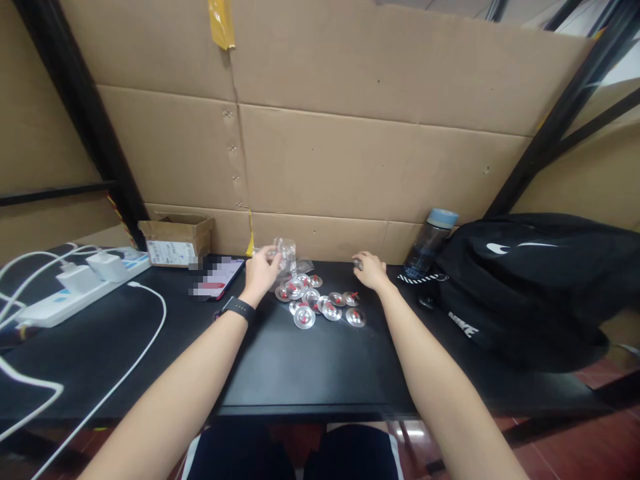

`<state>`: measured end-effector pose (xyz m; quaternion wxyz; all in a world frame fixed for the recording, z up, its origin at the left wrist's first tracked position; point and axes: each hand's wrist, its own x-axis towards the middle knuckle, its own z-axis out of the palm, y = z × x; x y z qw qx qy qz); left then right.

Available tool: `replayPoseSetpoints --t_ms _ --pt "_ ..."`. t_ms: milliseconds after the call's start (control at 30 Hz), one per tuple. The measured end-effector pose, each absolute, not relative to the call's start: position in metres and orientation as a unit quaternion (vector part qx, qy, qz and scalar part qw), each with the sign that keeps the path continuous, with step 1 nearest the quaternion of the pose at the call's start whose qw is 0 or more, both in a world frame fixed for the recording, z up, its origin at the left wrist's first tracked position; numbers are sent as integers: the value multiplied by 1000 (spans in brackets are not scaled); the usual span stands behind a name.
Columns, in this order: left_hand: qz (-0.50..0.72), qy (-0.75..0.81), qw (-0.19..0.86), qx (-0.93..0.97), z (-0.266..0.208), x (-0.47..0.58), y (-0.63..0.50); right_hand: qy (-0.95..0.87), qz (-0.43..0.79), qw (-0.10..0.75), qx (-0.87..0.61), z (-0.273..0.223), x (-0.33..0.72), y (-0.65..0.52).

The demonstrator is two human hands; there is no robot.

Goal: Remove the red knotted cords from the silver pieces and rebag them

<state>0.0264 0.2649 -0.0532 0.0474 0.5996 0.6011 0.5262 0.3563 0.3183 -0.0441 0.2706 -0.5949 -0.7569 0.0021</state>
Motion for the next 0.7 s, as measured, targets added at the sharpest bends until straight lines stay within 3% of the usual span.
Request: replayPoseSetpoints --t_ms 100,200,300,433,500,567,633,700 --pt "536 620 -1 573 -63 2 278 -733 11 195 -651 -60 375 328" --pt "471 623 16 624 -72 -10 290 -731 30 191 -654 -65 384 333" --pt "415 603 53 679 -79 -10 296 -736 29 221 -639 -63 386 333" --pt "358 621 -37 696 -76 0 286 -750 46 274 -600 -50 376 329" --pt "365 631 -93 678 -68 11 276 -766 87 311 -556 -40 363 322" --pt "408 610 -107 671 -56 24 265 -775 201 382 -461 -27 345 311" --pt "452 539 -40 710 -43 41 254 -780 277 403 -389 -14 326 297" --pt "478 453 94 746 -34 57 244 -793 320 394 -337 -3 309 282"
